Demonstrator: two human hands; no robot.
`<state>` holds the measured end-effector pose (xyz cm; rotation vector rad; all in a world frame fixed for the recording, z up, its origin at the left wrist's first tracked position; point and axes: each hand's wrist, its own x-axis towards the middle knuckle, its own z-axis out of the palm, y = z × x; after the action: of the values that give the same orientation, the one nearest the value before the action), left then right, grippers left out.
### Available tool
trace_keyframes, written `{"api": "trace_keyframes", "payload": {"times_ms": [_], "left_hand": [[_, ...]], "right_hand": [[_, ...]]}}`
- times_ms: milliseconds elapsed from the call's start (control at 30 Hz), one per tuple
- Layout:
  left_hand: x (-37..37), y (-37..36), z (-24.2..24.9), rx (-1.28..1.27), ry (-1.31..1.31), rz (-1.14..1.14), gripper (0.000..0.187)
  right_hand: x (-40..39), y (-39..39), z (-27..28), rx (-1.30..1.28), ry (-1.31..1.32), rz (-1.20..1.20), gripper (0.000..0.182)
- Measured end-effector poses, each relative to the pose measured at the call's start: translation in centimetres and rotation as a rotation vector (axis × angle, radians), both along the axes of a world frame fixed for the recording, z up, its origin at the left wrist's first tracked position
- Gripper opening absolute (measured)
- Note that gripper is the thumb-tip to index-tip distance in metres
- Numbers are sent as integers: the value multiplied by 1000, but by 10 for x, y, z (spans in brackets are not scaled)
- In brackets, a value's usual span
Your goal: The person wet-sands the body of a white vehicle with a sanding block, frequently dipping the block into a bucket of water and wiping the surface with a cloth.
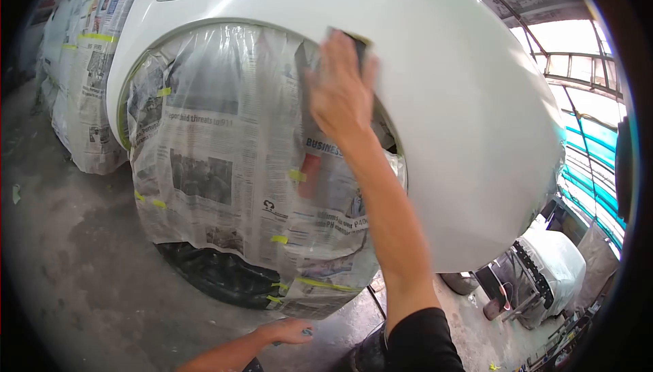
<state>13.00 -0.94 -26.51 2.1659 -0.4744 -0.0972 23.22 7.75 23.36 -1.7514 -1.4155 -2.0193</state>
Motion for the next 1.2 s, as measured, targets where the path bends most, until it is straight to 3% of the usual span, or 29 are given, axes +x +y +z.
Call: {"api": "trace_keyframes", "payload": {"times_ms": [133,233,300,333,433,633,733,833,933,1000,1067,1200], "left_hand": [[13,-1,-14,6,1,-7,36],[13,11,-26,25,68,36,36],[0,20,0,-25,188,114,38],[-6,24,12,-49,257,145,39],[-15,31,7,-13,-16,170,36],[-40,27,33,-61,309,206,34],[-45,18,41,-16,204,275,34],[-42,2,66,-64,275,271,38],[-33,-26,78,-210,341,244,52],[-21,-53,95,-222,417,200,65],[-5,-83,96,-354,495,163,64],[59,-166,114,-169,245,59,62]], "right_hand": [[-14,61,27,-90,-14,200,55],[8,-5,28,-232,-69,86,57],[20,-80,7,-227,70,43,56],[29,-118,-10,-228,131,-4,58],[62,-221,-80,-233,294,-127,66],[131,-386,-265,-145,518,-214,70],[105,-449,-319,-97,740,-277,66],[73,-521,-396,-88,977,-421,61],[48,-592,-475,137,1330,-397,55],[37,-627,-493,248,1401,-396,47],[46,-655,-510,355,1435,-399,46],[66,-669,-508,507,1474,-346,43]]}}
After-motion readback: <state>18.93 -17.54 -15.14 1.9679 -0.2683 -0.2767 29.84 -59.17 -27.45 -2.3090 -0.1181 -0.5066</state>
